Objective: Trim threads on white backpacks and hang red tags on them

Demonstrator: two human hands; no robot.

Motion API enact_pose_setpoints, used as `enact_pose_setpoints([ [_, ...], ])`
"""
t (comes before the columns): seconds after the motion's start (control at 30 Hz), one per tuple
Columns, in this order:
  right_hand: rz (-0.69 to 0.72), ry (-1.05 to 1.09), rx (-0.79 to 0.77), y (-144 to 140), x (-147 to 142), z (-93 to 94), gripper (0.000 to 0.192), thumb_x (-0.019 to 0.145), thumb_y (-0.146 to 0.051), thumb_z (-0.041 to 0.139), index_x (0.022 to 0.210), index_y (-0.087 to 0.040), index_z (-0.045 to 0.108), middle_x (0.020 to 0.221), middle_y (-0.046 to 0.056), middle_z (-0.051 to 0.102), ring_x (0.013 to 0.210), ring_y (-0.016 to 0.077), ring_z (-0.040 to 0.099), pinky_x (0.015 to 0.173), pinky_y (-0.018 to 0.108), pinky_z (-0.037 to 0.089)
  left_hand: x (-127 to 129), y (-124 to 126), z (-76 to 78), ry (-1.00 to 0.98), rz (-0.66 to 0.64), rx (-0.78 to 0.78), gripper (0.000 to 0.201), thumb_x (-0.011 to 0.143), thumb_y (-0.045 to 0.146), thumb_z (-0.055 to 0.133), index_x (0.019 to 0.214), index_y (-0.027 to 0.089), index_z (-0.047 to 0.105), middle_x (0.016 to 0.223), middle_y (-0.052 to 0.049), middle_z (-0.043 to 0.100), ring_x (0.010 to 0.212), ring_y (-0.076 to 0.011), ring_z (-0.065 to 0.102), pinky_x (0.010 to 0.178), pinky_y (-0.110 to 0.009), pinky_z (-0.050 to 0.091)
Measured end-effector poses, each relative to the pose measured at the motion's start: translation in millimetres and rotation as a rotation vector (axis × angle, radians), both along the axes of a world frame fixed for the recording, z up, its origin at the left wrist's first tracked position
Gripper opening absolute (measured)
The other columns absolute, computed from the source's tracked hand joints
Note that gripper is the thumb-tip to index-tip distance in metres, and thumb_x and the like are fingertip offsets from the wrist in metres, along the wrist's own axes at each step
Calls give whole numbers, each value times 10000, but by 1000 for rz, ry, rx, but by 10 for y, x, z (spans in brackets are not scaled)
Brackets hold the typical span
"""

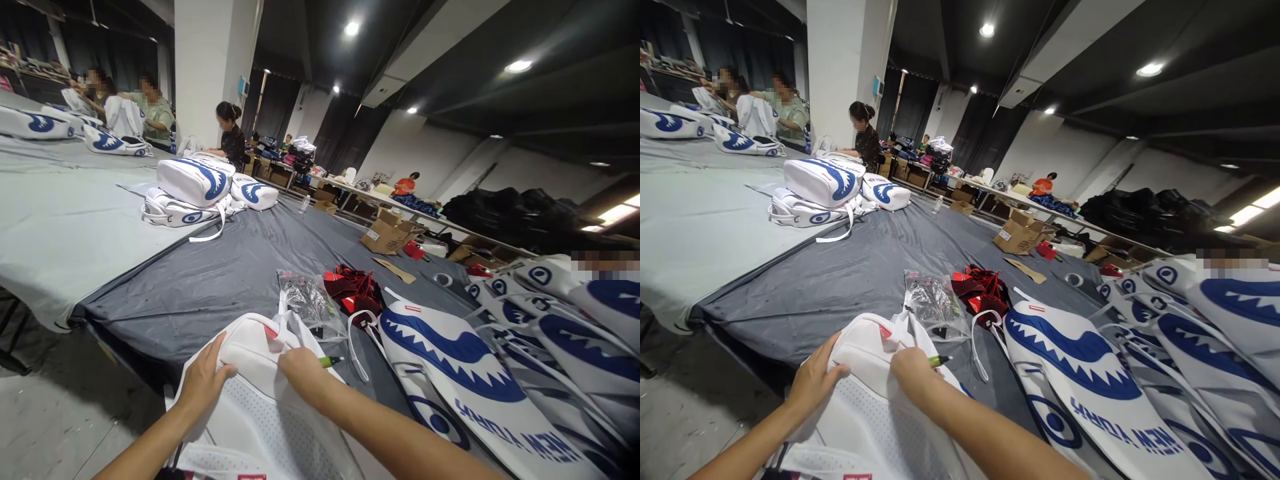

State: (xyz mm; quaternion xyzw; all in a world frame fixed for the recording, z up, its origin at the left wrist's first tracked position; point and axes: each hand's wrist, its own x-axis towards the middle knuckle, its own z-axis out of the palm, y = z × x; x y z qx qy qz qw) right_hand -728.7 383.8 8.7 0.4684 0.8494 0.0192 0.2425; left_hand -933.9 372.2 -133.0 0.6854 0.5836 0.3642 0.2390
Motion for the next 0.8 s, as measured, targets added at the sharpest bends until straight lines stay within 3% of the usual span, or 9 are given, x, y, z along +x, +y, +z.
enact_pose_setpoints([
  [0.17,-197,21,42,-140,314,188,251,894,-56,506,1048,-151,680,995,133,746,897,243,737,694,280,497,-18,-1,142,-26,4,-97,587,881,352,534,1437,186,441,1423,-114,575,1274,-294,569,1051,-462,467],
  [0.27,-412,194,168,-284,623,350,280,961,-181,457,1158,-212,654,1131,95,723,970,231,717,755,283,487,-47,14,235,-53,-18,-143,608,847,369,559,1421,198,454,1397,-109,587,1260,-297,570,1046,-461,460],
  [0.33,-588,318,207,-429,965,361,311,941,-269,508,1213,-212,646,1200,106,700,1053,261,688,835,317,485,-52,48,293,-72,-47,-130,640,811,393,591,1406,191,470,1407,-115,573,1296,-304,538,1081,-467,430],
  [0.43,-815,507,9,-696,1543,162,508,785,-359,684,1257,-175,658,1270,134,678,1172,319,629,956,374,467,-30,139,367,-109,-94,-145,738,762,431,642,1428,181,447,1470,-123,519,1361,-315,479,1134,-462,374],
  [0.53,-863,822,-189,-927,1945,-161,697,665,-411,759,1304,-155,647,1298,122,672,1201,320,607,1008,370,457,2,226,436,-114,-127,-271,745,763,451,640,1434,199,438,1393,-104,596,1260,-315,569,1060,-438,426],
  [0.6,-902,915,-165,-997,2051,-322,794,641,-443,764,1362,-152,602,1325,120,656,1210,319,598,1008,373,461,9,248,488,-87,-126,-324,661,775,456,617,1373,201,495,1273,-87,673,1155,-312,628,986,-418,457],
  [0.67,-960,879,-115,-988,2059,-386,826,629,-467,769,1375,-162,590,1318,119,660,1199,324,604,977,376,474,0,228,544,-61,-111,-329,571,785,457,597,1295,203,551,1172,-73,715,1080,-306,656,933,-399,469],
  [0.8,-909,721,-129,-926,1949,-278,583,661,-435,762,1181,-177,703,1123,96,744,1016,288,679,808,318,487,-33,86,660,-27,-81,-278,541,802,476,574,1277,217,571,1145,-63,732,1075,-300,665,911,-373,473],
])
